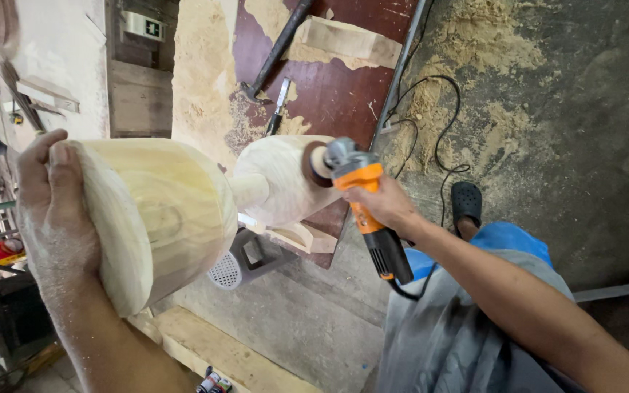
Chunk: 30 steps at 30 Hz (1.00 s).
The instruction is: The person uses an angle grinder with a sanding disc to smooth the surface of a large cylindrical wooden object mounted on a workbench. The person holds the object steady with the left hand while moving the grinder along the curved surface, generating wood dust.
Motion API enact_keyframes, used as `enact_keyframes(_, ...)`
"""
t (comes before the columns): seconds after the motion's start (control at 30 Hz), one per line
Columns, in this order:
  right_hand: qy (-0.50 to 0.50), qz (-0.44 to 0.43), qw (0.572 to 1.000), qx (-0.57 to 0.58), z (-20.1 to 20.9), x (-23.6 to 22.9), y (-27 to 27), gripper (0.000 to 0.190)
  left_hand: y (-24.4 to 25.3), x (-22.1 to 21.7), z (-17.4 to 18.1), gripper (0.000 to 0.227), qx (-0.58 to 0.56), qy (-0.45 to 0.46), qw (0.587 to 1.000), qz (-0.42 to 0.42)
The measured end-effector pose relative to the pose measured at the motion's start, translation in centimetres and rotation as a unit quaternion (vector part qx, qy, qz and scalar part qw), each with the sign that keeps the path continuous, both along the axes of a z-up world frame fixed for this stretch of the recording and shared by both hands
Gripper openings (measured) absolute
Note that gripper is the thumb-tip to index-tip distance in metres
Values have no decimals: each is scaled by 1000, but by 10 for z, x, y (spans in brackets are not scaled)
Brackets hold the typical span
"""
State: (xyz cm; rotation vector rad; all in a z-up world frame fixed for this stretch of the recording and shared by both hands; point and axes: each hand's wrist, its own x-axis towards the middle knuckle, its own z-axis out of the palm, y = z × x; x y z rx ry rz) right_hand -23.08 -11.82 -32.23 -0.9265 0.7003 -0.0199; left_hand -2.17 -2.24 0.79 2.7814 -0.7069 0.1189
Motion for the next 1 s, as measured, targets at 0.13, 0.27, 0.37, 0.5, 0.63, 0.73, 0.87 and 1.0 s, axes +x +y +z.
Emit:
enact_keyframes(0.13, 22, 66, 982, -176, 21, 13, -13, 51, 3, 5, 0, 44, -15, 2, 997, -77)
enact_keyframes(0.27, 55, 104, 986, -120, 23, 15, -14, 50, 7, 8, -3, 44, -16, 8, 999, -42)
enact_keyframes(0.37, -9, 16, 1000, -13, 10, 14, -9, 44, 6, 9, -2, 44, -15, 8, 998, -66)
enact_keyframes(0.5, 26, 8, 994, 105, -16, 14, -1, 41, 2, 6, 0, 45, -17, 6, 998, -56)
enact_keyframes(0.63, 73, 10, 987, 146, -41, 15, -6, 42, -2, 0, 1, 45, -5, -8, 999, -49)
enact_keyframes(0.73, 74, 10, 983, 165, -48, 7, -13, 42, -4, -3, 3, 45, -21, 10, 997, -77)
enact_keyframes(0.87, 121, 16, 987, 103, -36, 3, -21, 43, -4, -2, 1, 44, 5, 4, 1000, 18)
enact_keyframes(1.0, -35, 38, 998, 41, -14, 6, -22, 44, 4, 2, -1, 42, -25, 17, 999, -34)
